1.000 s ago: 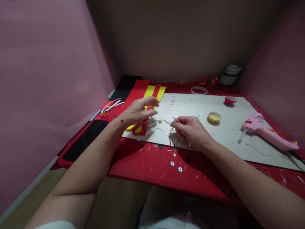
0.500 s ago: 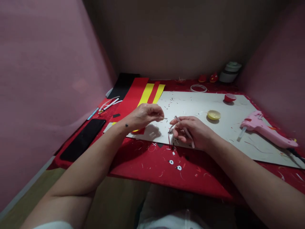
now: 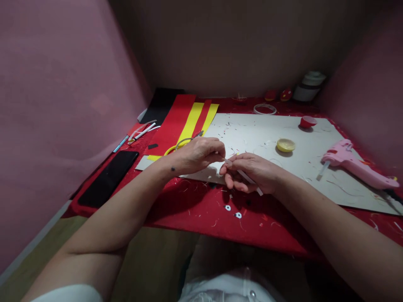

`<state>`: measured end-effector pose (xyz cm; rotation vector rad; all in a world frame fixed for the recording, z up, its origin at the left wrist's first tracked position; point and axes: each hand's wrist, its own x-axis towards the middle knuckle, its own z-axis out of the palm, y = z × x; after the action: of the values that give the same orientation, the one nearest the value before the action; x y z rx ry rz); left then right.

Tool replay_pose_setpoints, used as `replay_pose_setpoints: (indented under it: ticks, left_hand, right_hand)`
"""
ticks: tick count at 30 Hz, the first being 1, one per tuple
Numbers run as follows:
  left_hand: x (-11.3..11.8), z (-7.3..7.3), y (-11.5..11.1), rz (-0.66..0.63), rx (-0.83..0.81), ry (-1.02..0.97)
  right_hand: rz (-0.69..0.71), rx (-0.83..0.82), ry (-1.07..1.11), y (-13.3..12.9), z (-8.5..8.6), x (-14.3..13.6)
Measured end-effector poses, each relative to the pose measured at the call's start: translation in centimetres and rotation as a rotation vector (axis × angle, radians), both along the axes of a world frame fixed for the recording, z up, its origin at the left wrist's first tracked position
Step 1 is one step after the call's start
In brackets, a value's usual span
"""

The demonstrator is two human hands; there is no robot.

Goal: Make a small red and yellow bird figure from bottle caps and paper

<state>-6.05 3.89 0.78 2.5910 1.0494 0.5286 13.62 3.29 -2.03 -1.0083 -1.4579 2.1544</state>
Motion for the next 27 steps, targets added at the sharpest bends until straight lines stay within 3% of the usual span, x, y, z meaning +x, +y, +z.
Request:
replay_pose_setpoints:
  ticks: [17, 27]
  left_hand:
    - [-0.08, -0.70, 0.27, -0.003, 0.072, 0.109]
    - [0.23, -0.24, -0.19, 0.010, 0.076, 0.183]
  right_hand:
    - [0.035, 0.003, -0.060, -0.08, 0.03, -0.06]
    - [0.090, 0.019, -0.094, -0.04, 0.02, -0.10]
